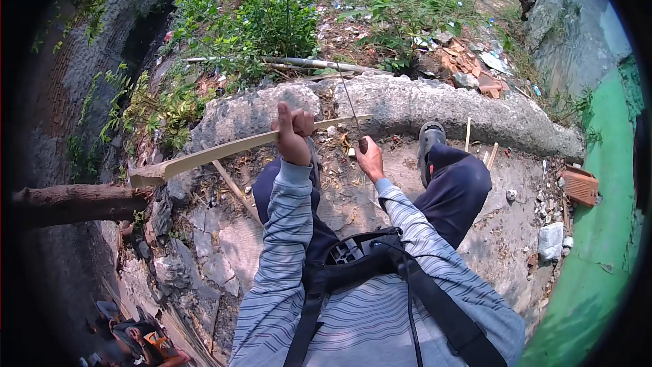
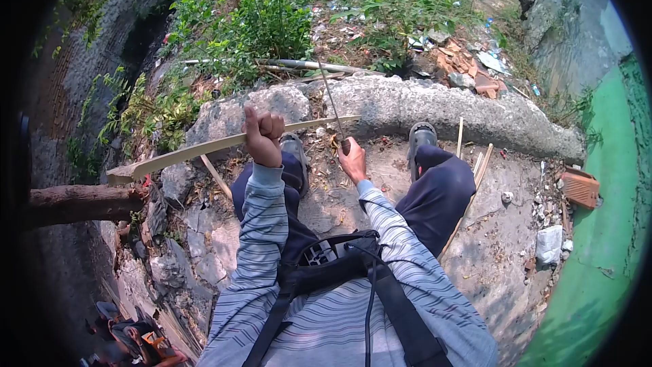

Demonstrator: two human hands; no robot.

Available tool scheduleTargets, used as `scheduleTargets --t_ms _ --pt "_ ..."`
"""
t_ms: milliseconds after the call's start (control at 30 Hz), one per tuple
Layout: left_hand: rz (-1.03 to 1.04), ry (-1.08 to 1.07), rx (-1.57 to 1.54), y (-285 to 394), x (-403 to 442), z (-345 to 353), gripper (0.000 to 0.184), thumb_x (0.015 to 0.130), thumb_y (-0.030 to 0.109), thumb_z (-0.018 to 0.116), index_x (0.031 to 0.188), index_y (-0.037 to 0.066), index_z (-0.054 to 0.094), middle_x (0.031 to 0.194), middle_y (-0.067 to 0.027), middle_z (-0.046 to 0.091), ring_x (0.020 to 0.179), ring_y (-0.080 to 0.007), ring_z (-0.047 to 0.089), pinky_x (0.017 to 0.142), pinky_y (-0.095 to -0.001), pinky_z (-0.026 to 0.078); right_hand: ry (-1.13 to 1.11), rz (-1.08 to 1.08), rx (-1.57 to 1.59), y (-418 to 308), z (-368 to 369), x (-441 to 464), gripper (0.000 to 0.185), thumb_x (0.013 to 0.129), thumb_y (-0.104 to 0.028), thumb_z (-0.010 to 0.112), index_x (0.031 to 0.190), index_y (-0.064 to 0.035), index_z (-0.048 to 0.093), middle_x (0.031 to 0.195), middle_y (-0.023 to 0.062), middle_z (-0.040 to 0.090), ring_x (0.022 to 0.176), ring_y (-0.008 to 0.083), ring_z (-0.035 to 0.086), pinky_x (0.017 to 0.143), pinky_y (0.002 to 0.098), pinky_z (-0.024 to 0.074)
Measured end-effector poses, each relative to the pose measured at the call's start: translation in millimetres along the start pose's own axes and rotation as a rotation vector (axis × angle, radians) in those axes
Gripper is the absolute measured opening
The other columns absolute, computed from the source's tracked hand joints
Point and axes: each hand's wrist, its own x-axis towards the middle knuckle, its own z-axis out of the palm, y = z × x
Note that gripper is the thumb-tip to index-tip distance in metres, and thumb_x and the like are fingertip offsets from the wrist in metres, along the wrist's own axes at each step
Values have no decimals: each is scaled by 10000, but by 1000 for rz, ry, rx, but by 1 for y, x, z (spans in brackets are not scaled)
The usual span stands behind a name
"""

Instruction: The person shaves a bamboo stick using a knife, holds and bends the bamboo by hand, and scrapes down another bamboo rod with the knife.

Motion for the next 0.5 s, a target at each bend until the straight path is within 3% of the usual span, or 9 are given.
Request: scheduleTargets --t_ms 167,333,500 --pt "21 5 -25 -7 5 7 631 1089 441 388 569 144 188 524 50 146 443 -87 141 443 -325 104 23 0 60 -13 1 4 157 856 -126 639 918 -11 551 712 194 582 628 301 615 625 401 481" --pt "20 51 7 -8 11 12 639 1090 451 363 558 139 196 510 45 134 440 -99 133 453 -325 146 14 -4 57 7 6 18 140 840 -103 635 914 -11 560 731 148 589 648 247 582 646 369 476" --pt "54 6 -46 -12 11 12 608 1095 395 397 582 147 186 525 53 148 441 -85 145 438 -320 109 22 94 29 30 9 16 155 824 -103 638 927 -10 569 738 143 591 660 238 583 656 384 479"
